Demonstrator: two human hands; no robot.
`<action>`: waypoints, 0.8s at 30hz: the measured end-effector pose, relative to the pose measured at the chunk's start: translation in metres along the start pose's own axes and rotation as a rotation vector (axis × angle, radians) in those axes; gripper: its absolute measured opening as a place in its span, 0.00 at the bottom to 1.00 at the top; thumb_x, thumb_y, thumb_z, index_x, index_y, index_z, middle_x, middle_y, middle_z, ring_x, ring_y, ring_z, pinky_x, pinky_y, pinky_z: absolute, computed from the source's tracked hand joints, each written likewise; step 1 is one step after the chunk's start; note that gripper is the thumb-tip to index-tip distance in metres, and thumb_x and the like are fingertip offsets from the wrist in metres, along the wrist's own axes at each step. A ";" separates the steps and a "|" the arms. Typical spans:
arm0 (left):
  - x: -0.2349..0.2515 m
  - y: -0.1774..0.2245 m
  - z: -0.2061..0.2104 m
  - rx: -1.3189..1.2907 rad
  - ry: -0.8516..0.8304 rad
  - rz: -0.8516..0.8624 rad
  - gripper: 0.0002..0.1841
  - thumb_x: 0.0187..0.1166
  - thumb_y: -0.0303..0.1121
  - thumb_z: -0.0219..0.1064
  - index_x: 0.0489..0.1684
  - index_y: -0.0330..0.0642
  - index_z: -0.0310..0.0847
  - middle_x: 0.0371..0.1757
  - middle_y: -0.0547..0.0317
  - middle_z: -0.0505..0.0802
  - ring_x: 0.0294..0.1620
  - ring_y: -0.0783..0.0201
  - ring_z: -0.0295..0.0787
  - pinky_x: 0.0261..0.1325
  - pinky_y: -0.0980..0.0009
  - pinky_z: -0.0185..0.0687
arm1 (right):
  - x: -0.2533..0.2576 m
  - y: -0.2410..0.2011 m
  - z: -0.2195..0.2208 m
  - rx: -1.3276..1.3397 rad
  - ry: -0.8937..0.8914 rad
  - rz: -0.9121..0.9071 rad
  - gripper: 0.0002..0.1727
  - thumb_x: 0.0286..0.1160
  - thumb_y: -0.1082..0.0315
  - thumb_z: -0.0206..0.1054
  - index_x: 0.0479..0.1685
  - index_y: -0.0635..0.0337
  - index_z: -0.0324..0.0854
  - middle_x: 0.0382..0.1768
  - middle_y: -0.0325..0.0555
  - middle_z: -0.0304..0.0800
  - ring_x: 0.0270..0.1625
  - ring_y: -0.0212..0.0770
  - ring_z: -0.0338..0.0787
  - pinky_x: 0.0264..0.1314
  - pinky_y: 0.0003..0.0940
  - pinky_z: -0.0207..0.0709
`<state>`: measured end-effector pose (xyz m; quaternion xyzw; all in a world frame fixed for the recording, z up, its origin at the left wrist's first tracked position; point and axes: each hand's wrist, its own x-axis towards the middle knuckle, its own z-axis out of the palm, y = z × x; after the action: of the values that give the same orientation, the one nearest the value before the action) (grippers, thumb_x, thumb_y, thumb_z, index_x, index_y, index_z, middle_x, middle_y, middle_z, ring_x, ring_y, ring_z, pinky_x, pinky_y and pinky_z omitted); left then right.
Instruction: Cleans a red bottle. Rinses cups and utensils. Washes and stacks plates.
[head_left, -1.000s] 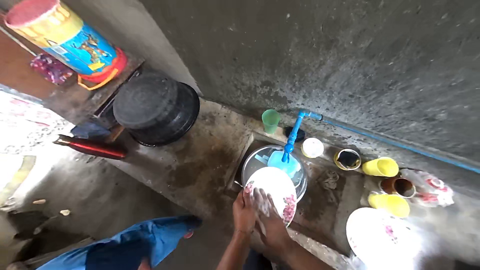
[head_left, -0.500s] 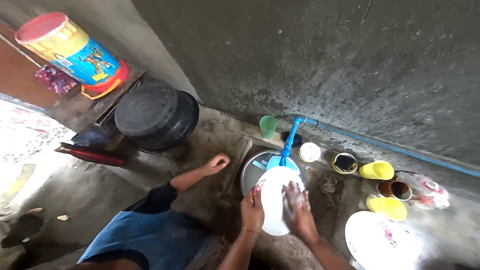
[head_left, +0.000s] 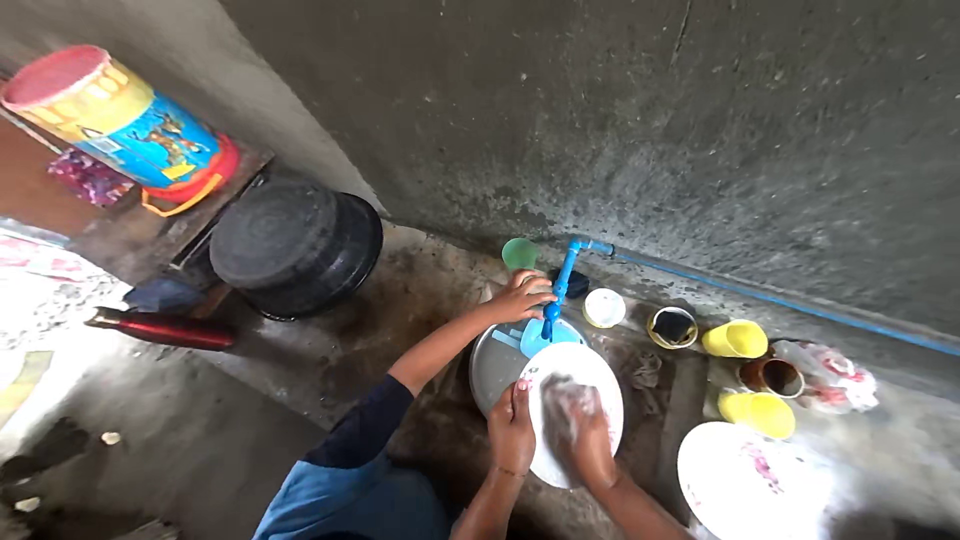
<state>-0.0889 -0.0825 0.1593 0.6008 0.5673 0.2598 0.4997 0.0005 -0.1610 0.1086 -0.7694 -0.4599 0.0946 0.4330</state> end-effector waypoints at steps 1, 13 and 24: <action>0.000 0.001 0.001 -0.004 0.004 -0.011 0.18 0.92 0.33 0.53 0.42 0.31 0.87 0.31 0.60 0.88 0.34 0.77 0.83 0.45 0.76 0.78 | -0.011 -0.007 -0.001 0.009 -0.043 -0.054 0.13 0.64 0.70 0.73 0.45 0.66 0.94 0.50 0.66 0.92 0.54 0.64 0.92 0.60 0.53 0.87; -0.006 0.005 0.006 0.015 0.056 -0.004 0.18 0.92 0.33 0.52 0.48 0.28 0.86 0.38 0.54 0.91 0.42 0.73 0.85 0.54 0.73 0.79 | -0.045 -0.003 -0.026 -0.093 -0.129 -0.124 0.14 0.64 0.65 0.73 0.45 0.62 0.94 0.49 0.59 0.96 0.54 0.60 0.95 0.60 0.52 0.88; -0.007 0.010 0.018 0.020 0.036 0.076 0.17 0.92 0.33 0.53 0.46 0.29 0.87 0.39 0.56 0.92 0.44 0.78 0.87 0.55 0.77 0.79 | -0.022 0.016 -0.038 -0.125 -0.015 -0.062 0.13 0.63 0.68 0.73 0.44 0.65 0.94 0.48 0.67 0.93 0.52 0.67 0.93 0.57 0.58 0.87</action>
<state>-0.0707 -0.0931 0.1640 0.6221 0.5554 0.2838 0.4733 0.0188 -0.2039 0.1147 -0.7796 -0.4917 0.0577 0.3834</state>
